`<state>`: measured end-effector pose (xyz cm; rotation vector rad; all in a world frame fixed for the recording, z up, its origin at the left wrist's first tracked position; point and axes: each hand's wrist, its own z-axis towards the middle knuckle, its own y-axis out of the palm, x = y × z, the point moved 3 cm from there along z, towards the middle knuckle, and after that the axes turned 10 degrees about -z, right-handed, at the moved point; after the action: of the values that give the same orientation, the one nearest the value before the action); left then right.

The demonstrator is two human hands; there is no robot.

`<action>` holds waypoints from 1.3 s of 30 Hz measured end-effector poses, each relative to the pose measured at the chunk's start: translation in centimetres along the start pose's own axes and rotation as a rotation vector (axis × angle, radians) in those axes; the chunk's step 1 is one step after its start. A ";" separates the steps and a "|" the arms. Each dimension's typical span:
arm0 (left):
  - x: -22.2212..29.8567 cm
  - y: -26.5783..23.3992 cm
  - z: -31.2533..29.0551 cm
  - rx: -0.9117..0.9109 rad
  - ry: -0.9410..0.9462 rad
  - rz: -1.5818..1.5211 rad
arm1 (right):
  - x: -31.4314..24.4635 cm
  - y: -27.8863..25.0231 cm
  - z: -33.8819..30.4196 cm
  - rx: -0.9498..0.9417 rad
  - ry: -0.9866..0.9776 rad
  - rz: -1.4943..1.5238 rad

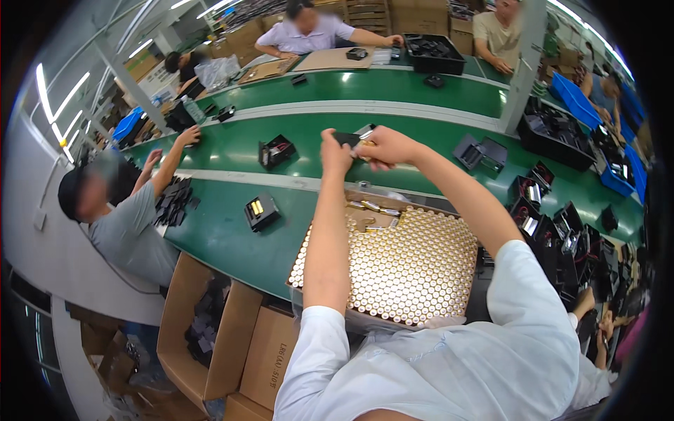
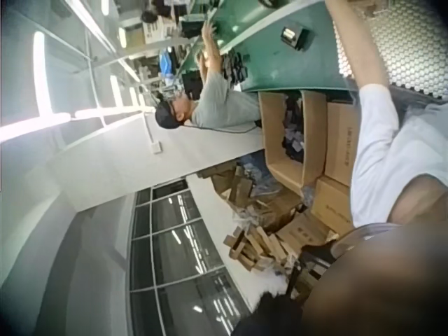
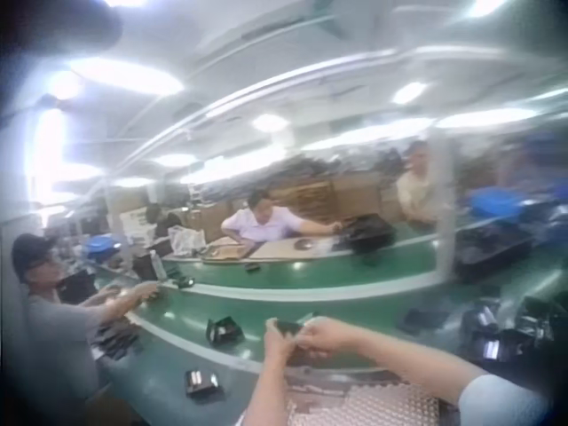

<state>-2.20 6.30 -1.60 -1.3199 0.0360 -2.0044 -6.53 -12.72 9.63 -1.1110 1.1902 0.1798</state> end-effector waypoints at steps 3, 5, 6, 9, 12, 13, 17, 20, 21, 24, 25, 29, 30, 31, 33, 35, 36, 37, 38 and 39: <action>2.6 1.1 -1.0 0.026 -0.168 0.411 | -0.2 -1.3 1.1 0.143 -0.013 0.162; 3.0 0.3 -1.2 0.326 -0.006 0.604 | -0.6 -1.4 2.7 0.210 -0.074 0.278; 3.3 0.4 -1.1 0.313 0.002 0.600 | 0.2 -1.1 3.3 0.223 -0.066 0.283; 4.7 0.5 -0.9 0.283 0.014 0.476 | 4.1 -0.1 5.2 0.467 -0.056 0.616; 5.9 -2.2 0.5 0.347 0.213 0.203 | 7.7 2.0 5.8 0.689 0.092 0.626; 9.3 -3.5 0.6 0.340 0.219 0.211 | 8.9 2.1 5.7 0.692 0.092 0.638; 28.3 -7.7 -3.6 -0.334 0.555 -0.254 | 12.1 1.6 6.1 0.833 0.094 0.359; 34.8 -10.9 -10.6 -0.524 0.760 -0.287 | 10.0 2.7 6.2 0.986 -0.120 -0.020; 36.0 -11.3 -12.9 -0.634 0.827 -0.306 | 10.0 3.1 6.0 0.850 -0.017 0.136; 38.0 -12.0 -17.9 -0.971 1.023 -0.373 | 8.3 3.2 5.1 0.682 0.103 0.259; 38.1 -11.8 -18.8 -1.091 1.098 -0.411 | 8.9 2.9 4.8 0.682 0.106 0.215; 37.6 -12.7 -18.6 -1.098 1.056 -0.435 | 8.9 3.0 5.4 0.675 0.075 0.118; 37.4 -13.0 -18.2 -1.097 1.052 -0.439 | 8.9 3.2 5.5 0.678 0.058 0.081; 37.3 -13.4 -17.9 -1.092 1.050 -0.446 | 9.0 3.4 5.5 0.679 0.064 0.087; 37.1 -14.2 -17.0 -1.082 1.051 -0.457 | 8.8 3.6 5.5 0.690 0.062 0.090; 36.8 -14.7 -15.9 -1.068 1.060 -0.467 | 8.8 3.4 5.7 0.705 0.057 0.087; 36.7 -14.5 -15.1 -1.065 1.078 -0.488 | 9.6 3.1 5.8 0.726 0.049 0.075; 36.7 -14.3 -14.3 -1.062 1.097 -0.509 | 10.4 3.0 5.7 0.748 0.041 0.062; 36.5 -13.7 -13.3 -1.073 1.113 -0.527 | 11.4 2.7 5.3 0.769 0.053 0.053; 36.3 -13.2 -12.3 -1.141 1.066 -0.419 | 11.2 3.0 5.4 0.775 0.033 0.069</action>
<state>-27.09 -9.26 26.36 -0.5997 1.7007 -2.9654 -0.20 -11.75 -1.41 -0.3931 1.1745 -0.2380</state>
